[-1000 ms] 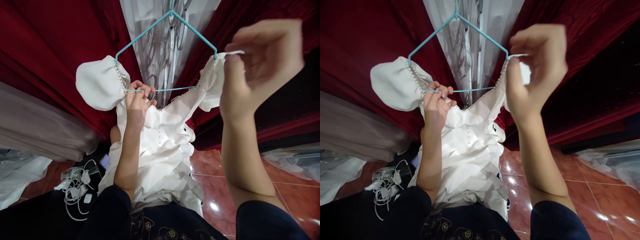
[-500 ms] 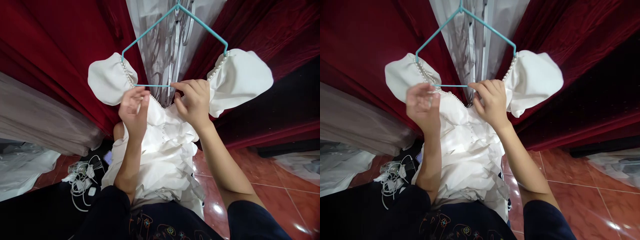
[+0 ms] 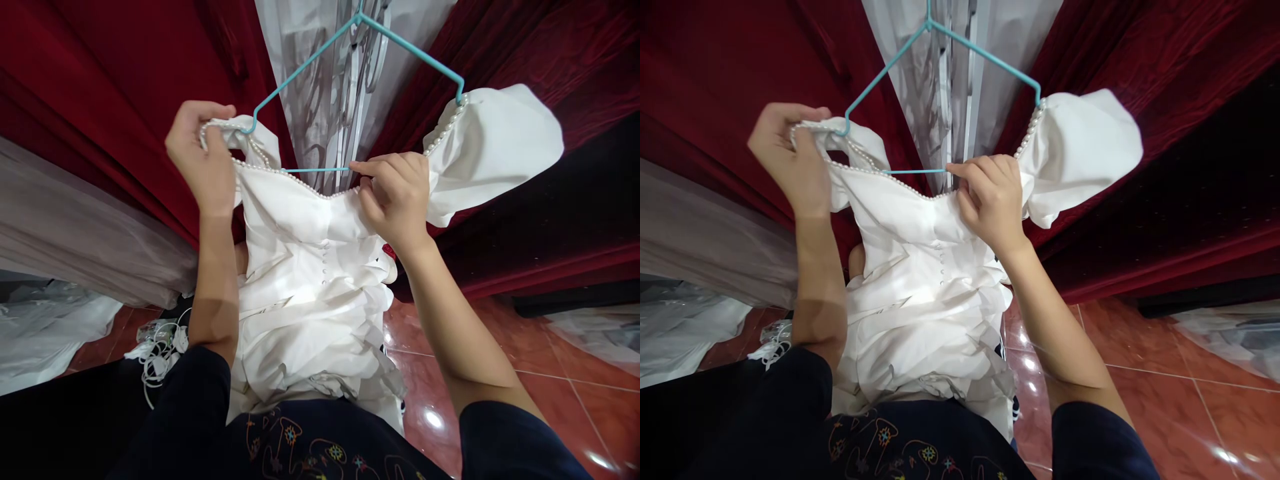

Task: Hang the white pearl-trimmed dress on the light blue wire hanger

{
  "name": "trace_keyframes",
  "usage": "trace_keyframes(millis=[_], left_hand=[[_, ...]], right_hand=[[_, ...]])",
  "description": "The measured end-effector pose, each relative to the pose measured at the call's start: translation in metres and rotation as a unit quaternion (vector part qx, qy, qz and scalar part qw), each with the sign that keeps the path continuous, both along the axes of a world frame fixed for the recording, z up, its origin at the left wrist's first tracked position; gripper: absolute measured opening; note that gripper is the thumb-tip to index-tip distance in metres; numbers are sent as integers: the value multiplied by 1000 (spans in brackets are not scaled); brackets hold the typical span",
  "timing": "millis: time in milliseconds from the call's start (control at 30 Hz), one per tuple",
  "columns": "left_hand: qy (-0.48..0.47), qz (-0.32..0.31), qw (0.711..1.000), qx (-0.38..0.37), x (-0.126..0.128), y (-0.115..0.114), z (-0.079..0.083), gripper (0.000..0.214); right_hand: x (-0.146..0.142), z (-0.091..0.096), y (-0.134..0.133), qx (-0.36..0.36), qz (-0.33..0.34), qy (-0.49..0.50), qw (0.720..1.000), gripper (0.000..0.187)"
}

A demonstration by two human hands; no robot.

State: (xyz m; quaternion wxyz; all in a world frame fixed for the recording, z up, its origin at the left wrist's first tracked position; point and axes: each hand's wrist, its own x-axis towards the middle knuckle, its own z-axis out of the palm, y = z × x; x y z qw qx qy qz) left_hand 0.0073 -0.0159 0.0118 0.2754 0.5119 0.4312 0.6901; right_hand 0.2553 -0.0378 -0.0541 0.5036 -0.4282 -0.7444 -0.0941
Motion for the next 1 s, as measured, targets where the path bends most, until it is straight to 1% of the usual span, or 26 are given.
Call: trace_keyframes(millis=[67,133,200,267,333,433,500,567,633,700,733,800,833,867,900,933,1000], left_hand=[[-23,-23,999,-14,-2,-11,-7,26],[-21,-58,998,-14,-7,-20,-18,28],[-12,-94,995,-9,-16,-24,-30,30],[-7,-121,993,-5,-26,-22,-42,32],[-4,-134,991,-5,-33,-18,-53,39],[-17,-175,984,-1,-32,-9,-63,51],[-30,-223,974,20,-21,-4,-64,57],[-38,-255,965,52,-7,0,-61,55],[-49,-253,962,86,7,2,-58,47],[-73,-240,962,106,18,2,-56,39],[-85,-231,963,112,22,1,-57,37],[-101,-214,965,112,27,0,-59,35],[-104,-207,967,107,28,-1,-60,35],[-106,-202,968,104,29,-1,-60,35],[-109,-199,968,104,29,-2,-60,34],[-114,-197,968,106,29,-3,-59,32],[-123,-192,967,113,26,-4,-55,28]], right_hand=[[0,0,1,5,13,5,1000,35],[-1,-1,1,18,28,7,999,36],[-4,-4,3,34,39,5,999,36],[-7,-7,6,48,45,2,998,38],[-9,-11,11,65,48,5,997,39],[-9,-14,16,80,47,10,996,40],[-8,-14,17,84,49,13,995,40],[-7,-13,14,90,58,13,994,41],[-4,-11,11,90,72,6,993,41],[3,-7,10,120,70,11,990,37],[8,-5,12,150,50,30,987,34],[21,1,18,225,-19,88,970,29],[28,5,22,246,-53,111,961,33],[35,10,27,245,-77,125,958,39],[42,15,32,225,-88,131,962,43],[48,21,37,191,-88,133,969,40],[61,34,44,114,-75,149,979,28]])
